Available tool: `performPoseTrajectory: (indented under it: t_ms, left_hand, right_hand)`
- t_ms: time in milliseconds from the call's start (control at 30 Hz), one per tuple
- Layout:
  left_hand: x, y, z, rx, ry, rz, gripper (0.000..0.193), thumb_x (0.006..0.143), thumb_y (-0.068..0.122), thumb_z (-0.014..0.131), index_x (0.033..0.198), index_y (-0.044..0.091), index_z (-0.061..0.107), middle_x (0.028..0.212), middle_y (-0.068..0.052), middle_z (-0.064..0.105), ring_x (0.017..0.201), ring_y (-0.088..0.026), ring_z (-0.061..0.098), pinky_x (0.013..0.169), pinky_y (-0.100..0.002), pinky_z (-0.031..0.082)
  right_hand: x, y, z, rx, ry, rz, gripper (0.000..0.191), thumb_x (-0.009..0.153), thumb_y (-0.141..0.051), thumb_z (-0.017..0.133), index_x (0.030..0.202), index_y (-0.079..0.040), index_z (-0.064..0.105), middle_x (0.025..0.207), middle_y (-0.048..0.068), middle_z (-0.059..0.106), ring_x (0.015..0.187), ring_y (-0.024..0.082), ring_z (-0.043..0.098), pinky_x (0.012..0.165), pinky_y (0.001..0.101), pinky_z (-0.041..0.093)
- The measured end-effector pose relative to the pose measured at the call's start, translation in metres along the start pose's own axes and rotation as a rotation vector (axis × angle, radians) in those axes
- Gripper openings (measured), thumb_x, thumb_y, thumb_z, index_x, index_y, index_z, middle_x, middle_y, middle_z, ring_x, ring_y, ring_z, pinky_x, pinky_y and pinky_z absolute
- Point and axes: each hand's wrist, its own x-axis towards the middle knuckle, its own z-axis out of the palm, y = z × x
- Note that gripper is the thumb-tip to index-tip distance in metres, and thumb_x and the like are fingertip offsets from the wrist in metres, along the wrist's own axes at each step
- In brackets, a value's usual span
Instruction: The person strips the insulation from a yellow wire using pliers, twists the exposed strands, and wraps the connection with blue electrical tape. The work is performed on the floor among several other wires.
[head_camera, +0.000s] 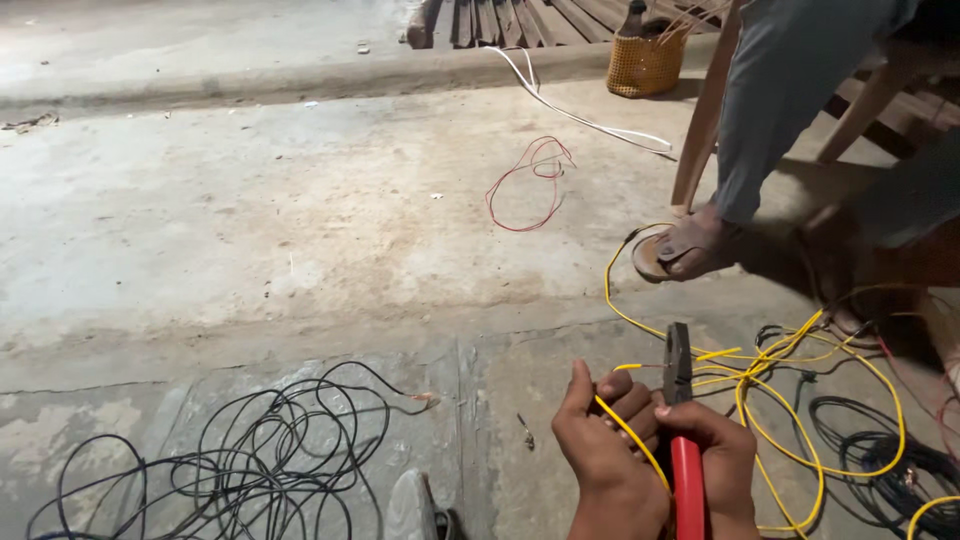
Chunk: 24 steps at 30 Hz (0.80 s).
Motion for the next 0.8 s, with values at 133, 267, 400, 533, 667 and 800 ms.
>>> performPoseTrajectory:
  t_ms: [133,267,400,533,667,800]
  left_hand:
    - [-0.003,0.005,0.021,-0.128,0.031,0.049,0.045,0.099,0.045,0.047,0.065,0.016,0.041,0.05,0.004,0.027,0.04,-0.012,0.02,0.039,-0.029,0.016]
    - [-0.008,0.048,0.017,-0.278,-0.253,0.542,0.037,0.094,0.019,0.036,0.057,0.018,0.031,0.052,0.003,0.027,0.041,-0.011,0.023,0.04,-0.034,0.017]
    - [-0.013,0.061,-0.013,-0.077,-0.07,0.362,0.038,0.094,0.029,0.044,0.059,0.02,0.032,0.05,0.004,0.024,0.038,-0.011,0.024,0.035,-0.029,0.015]
    - [-0.007,0.06,-0.019,0.437,0.034,0.531,0.041,0.099,0.03,0.047,0.062,0.013,0.04,0.054,-0.002,0.037,0.044,-0.013,0.036,0.043,-0.03,0.026]
    - [0.003,0.052,-0.013,0.807,-0.019,0.561,0.036,0.095,0.027,0.051,0.067,0.006,0.055,0.058,-0.004,0.051,0.049,-0.014,0.049,0.049,-0.031,0.038]
    - [0.01,0.04,-0.025,0.892,-0.085,0.618,0.032,0.097,0.022,0.054,0.077,0.0,0.065,0.062,-0.003,0.054,0.057,-0.011,0.052,0.056,-0.029,0.043]
  right_hand:
    - [0.007,-0.003,-0.01,-0.011,0.062,-0.103,0.019,0.081,-0.011,0.056,0.089,0.005,0.062,0.075,0.012,0.063,0.066,0.021,0.062,0.067,0.0325,0.05]
    - [0.016,0.033,-0.034,0.66,-0.185,-0.042,0.027,0.077,-0.019,0.064,0.056,-0.011,0.049,0.05,0.001,0.046,0.04,0.014,0.044,0.041,0.0294,0.038]
    - [0.02,0.09,-0.077,0.109,0.149,-0.052,0.032,0.079,-0.022,0.056,0.056,-0.011,0.037,0.049,0.002,0.031,0.038,0.018,0.031,0.037,0.0348,0.024]
    - [0.038,0.074,-0.142,-0.169,0.088,0.239,0.035,0.081,-0.033,0.063,0.057,-0.013,0.047,0.044,0.0,0.037,0.034,0.019,0.04,0.033,0.037,0.031]
    - [0.071,0.027,-0.195,-1.727,0.183,-0.225,0.029,0.074,-0.032,0.077,0.094,-0.012,0.071,0.081,0.012,0.072,0.083,0.028,0.074,0.078,0.0435,0.059]
    - [0.086,0.022,-0.219,-2.083,0.378,0.052,0.042,0.075,-0.031,0.077,0.112,-0.017,0.063,0.103,0.016,0.074,0.106,0.035,0.072,0.091,0.049,0.055]
